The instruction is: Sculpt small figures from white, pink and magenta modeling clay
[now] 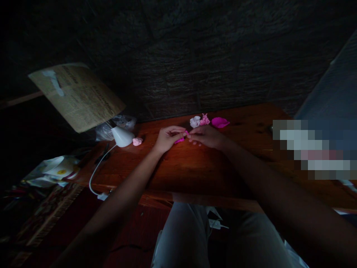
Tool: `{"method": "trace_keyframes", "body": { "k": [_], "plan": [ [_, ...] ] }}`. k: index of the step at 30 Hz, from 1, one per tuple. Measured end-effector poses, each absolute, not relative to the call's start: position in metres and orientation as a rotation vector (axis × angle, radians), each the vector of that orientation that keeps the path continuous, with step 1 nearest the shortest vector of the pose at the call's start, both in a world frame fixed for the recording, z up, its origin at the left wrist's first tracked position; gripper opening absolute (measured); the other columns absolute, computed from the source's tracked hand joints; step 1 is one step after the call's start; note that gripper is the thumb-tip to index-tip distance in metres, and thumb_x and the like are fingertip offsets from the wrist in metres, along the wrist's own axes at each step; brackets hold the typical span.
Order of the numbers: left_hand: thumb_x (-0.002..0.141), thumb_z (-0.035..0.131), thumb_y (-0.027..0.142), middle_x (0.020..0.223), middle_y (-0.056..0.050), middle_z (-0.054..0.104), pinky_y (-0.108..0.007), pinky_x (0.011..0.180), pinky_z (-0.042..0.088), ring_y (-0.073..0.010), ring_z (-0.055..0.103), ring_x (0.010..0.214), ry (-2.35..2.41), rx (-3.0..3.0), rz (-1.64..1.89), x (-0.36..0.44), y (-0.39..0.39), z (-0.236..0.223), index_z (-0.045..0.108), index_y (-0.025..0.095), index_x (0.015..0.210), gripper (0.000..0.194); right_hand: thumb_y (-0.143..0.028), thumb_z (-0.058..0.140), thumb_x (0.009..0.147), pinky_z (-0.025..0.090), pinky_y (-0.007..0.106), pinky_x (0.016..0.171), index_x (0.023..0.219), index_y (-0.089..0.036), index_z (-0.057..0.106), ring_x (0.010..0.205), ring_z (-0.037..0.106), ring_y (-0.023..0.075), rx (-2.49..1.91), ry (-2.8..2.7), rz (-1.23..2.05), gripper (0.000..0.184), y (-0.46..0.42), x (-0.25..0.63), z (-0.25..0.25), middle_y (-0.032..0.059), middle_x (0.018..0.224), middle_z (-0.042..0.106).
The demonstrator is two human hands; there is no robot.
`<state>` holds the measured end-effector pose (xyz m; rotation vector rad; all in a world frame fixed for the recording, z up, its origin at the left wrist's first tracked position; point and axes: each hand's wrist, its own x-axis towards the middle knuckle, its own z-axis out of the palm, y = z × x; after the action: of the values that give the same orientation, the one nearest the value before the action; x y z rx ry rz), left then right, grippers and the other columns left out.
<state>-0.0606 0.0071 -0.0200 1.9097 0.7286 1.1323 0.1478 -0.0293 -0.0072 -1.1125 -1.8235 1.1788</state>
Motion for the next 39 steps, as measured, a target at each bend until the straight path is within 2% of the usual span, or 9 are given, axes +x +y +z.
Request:
{"method": "trace_keyframes", "body": {
  "k": [5, 9, 14, 18, 21, 27, 32, 39],
  "plan": [
    [0.086, 0.071, 0.029, 0.092, -0.006, 0.079, -0.028, 0.073, 0.056, -0.0132, 0.070, 0.078, 0.743, 2.112, 1.097, -0.060, 0.004, -0.018, 0.076, 0.018, 0.093, 0.014, -0.034, 0.068, 0.084, 0.052, 0.023, 0.059, 0.089, -0.021, 0.077, 0.071, 0.068, 0.0132, -1.159, -1.804, 1.201, 0.017, -0.029, 0.148, -0.009, 0.0052, 0.086, 0.077],
    [0.088, 0.067, 0.024, 0.090, -0.006, 0.077, -0.027, 0.072, 0.054, -0.0131, 0.068, 0.079, 0.739, 2.248, 1.117, -0.060, 0.003, -0.016, 0.075, 0.017, 0.095, 0.012, -0.034, 0.071, 0.081, 0.051, 0.023, 0.058, 0.086, -0.021, 0.077, 0.071, 0.067, 0.0136, -1.153, -1.788, 1.235, 0.015, -0.027, 0.147, -0.010, 0.0041, 0.082, 0.076],
    [0.089, 0.064, 0.023, 0.089, -0.006, 0.075, -0.029, 0.076, 0.053, -0.0143, 0.067, 0.083, 0.674, 2.360, 1.192, -0.060, 0.001, -0.013, 0.074, 0.018, 0.090, 0.010, -0.040, 0.069, 0.085, 0.050, 0.024, 0.058, 0.080, -0.018, 0.076, 0.071, 0.065, 0.0142, -1.199, -1.682, 1.264, 0.023, -0.029, 0.145, -0.007, 0.0073, 0.083, 0.076],
    [0.089, 0.064, 0.022, 0.090, -0.006, 0.075, -0.030, 0.079, 0.053, -0.0145, 0.068, 0.084, 0.656, 2.344, 1.190, -0.061, 0.002, -0.012, 0.073, 0.017, 0.089, 0.010, -0.046, 0.067, 0.087, 0.051, 0.025, 0.062, 0.088, -0.018, 0.076, 0.073, 0.066, 0.0146, -1.206, -1.629, 1.298, 0.030, -0.032, 0.144, -0.005, 0.0088, 0.090, 0.077],
    [0.087, 0.066, 0.020, 0.091, -0.007, 0.076, -0.030, 0.080, 0.054, -0.0149, 0.069, 0.085, 0.619, 2.308, 1.209, -0.061, 0.002, -0.013, 0.073, 0.017, 0.087, 0.008, -0.052, 0.066, 0.088, 0.051, 0.025, 0.061, 0.087, -0.017, 0.076, 0.072, 0.065, 0.0144, -1.205, -1.656, 1.284, 0.036, -0.031, 0.144, -0.006, 0.0086, 0.087, 0.076],
    [0.082, 0.073, 0.021, 0.088, -0.006, 0.077, -0.026, 0.065, 0.052, -0.0125, 0.066, 0.072, 0.749, 2.171, 1.241, -0.058, -0.003, -0.013, 0.076, 0.017, 0.089, 0.009, -0.045, 0.066, 0.089, 0.050, 0.024, 0.061, 0.090, -0.019, 0.076, 0.074, 0.065, 0.0136, -1.148, -1.679, 1.314, 0.028, -0.031, 0.145, -0.006, 0.0069, 0.089, 0.076],
    [0.081, 0.074, 0.021, 0.094, -0.006, 0.078, -0.028, 0.071, 0.056, -0.0140, 0.071, 0.081, 0.753, 2.109, 1.214, -0.057, -0.005, -0.012, 0.075, 0.018, 0.091, 0.011, -0.043, 0.067, 0.088, 0.050, 0.023, 0.062, 0.085, -0.020, 0.075, 0.075, 0.066, 0.0133, -1.094, -1.714, 1.384, 0.025, -0.034, 0.145, -0.001, 0.0061, 0.090, 0.076],
    [0.082, 0.073, 0.023, 0.098, -0.009, 0.078, -0.026, 0.067, 0.056, -0.0140, 0.071, 0.080, 0.689, 2.056, 1.171, -0.059, -0.003, -0.010, 0.075, 0.016, 0.094, 0.015, -0.045, 0.068, 0.085, 0.045, 0.023, 0.058, 0.082, -0.019, 0.075, 0.067, 0.060, 0.0115, -1.087, -1.738, 1.280, 0.027, -0.038, 0.142, 0.003, 0.0039, 0.079, 0.072]
  ]
}}
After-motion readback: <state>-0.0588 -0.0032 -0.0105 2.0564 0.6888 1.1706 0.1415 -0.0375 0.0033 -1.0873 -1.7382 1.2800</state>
